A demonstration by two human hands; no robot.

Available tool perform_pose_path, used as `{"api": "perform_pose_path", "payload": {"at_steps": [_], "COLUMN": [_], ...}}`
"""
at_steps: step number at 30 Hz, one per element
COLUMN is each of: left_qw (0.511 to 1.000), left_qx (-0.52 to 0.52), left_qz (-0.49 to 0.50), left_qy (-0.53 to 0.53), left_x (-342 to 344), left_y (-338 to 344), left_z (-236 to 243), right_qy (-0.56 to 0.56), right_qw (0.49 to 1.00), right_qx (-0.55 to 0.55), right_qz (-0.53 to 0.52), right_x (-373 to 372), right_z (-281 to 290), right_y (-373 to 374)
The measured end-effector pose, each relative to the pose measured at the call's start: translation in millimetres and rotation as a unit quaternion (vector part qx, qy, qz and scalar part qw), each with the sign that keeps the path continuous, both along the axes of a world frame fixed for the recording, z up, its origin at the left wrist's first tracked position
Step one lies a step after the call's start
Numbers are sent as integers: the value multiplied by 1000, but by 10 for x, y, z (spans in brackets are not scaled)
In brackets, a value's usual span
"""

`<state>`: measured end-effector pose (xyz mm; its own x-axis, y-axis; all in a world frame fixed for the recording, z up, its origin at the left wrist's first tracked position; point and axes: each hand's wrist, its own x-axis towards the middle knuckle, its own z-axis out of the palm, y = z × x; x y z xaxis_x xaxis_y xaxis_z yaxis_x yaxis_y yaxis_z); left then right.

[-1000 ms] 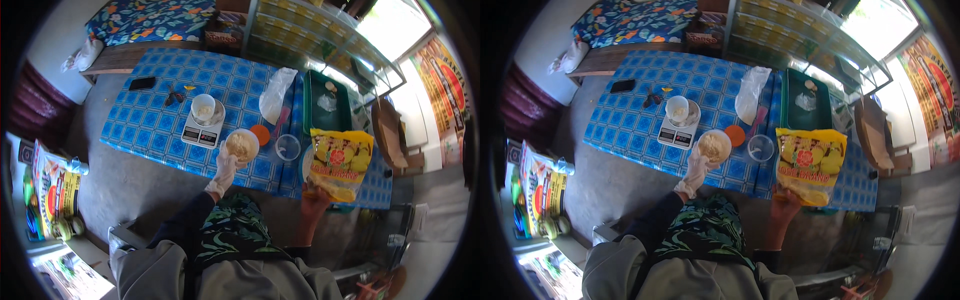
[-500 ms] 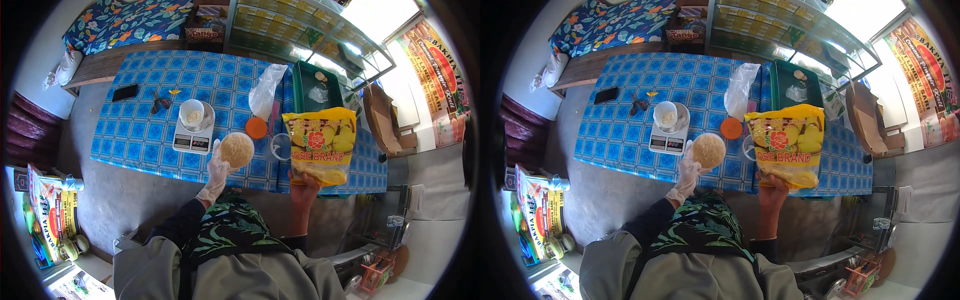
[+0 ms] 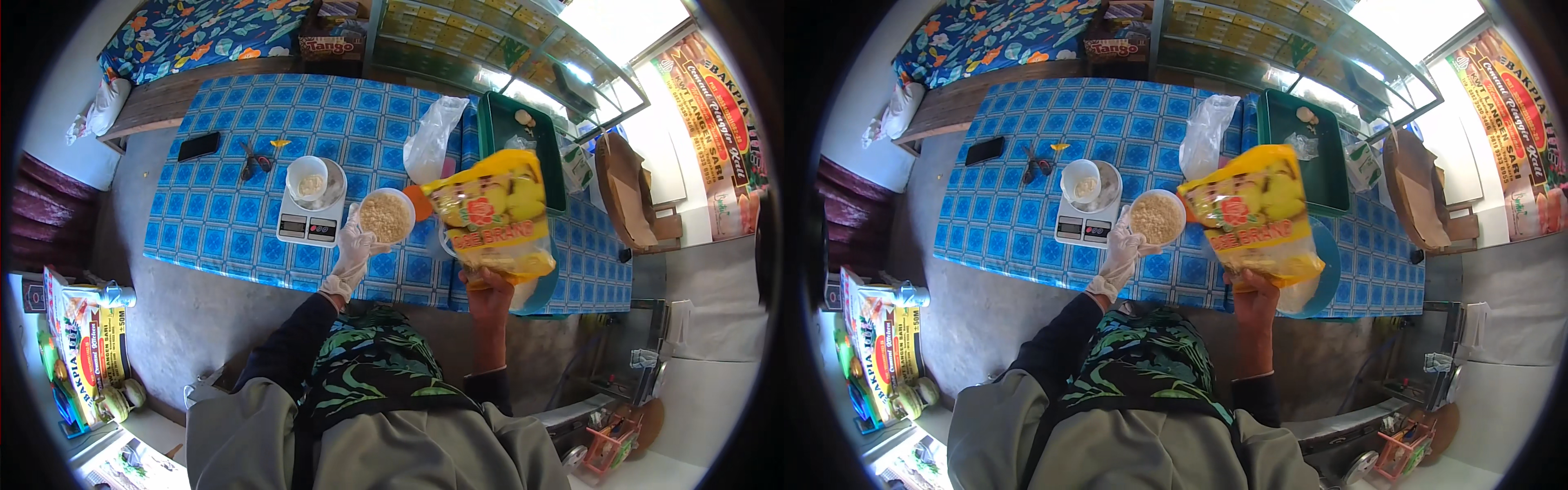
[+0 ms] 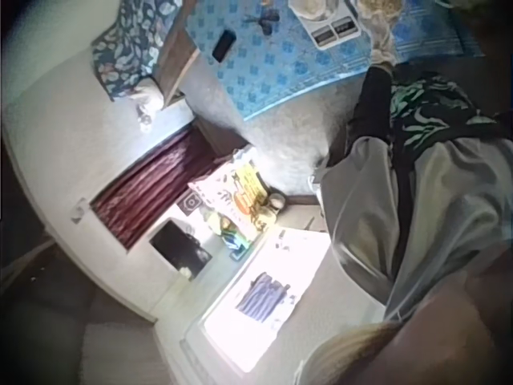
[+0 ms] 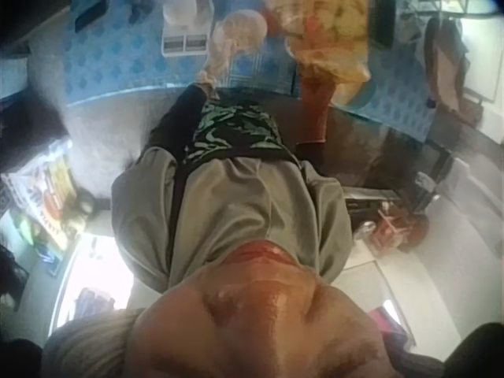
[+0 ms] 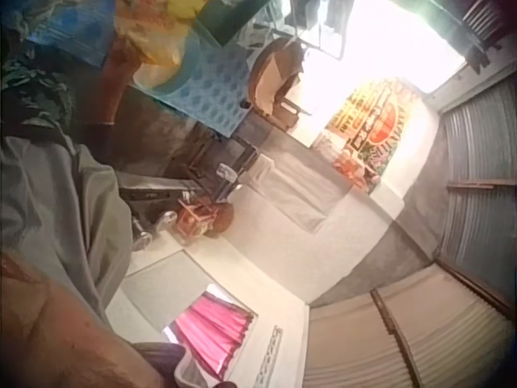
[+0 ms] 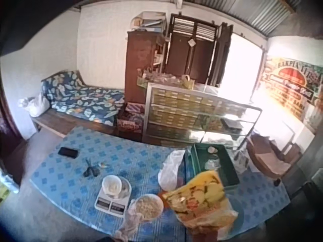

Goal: The person pours flour from a yellow bag into a bowl on a digital scale, measures the weight, and walks through the room holding the bag and bowl.

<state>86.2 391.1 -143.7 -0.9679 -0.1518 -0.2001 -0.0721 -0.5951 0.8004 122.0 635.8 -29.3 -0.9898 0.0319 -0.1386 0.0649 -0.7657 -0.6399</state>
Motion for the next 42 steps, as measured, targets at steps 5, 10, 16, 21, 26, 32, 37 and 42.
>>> {"api": "perform_pose_path", "payload": {"at_steps": [5, 10, 16, 21, 26, 32, 37, 42], "left_qw": [990, 951, 982, 836, 839, 836, 818, 824], "left_qx": [86, 229, -23, 547, 543, 545, 571, 561], "left_qz": [-29, -189, -62, 16, 35, 52, 73, 74], "left_qy": [-105, -81, 175, -27, -34, -24, -29, -28], "left_x": [406, 442, 18, -24, 3, 7, 40, 100], "left_y": [49, 450, 853, 923, 908, 920, 898, 862], "left_z": [-24, 512, 418, 535, 721, 626, 711, 715], "right_qy": [-27, -53, -25, -31, -35, -38, -39, -36], "right_qw": [973, 938, 862, 784, 778, 797, 833, 824], "right_qx": [226, 332, 485, 600, 611, 588, 543, 556], "right_qz": [38, 85, 146, 155, 142, 128, 95, 101], "right_x": [-171, -272, -399, -493, -521, -425, -383, -383], "right_z": [27, -20, 239, 313, 326, 259, 251, 354], "right_y": [23, -26, -291, -362, -293, -226, -227, -300]}}
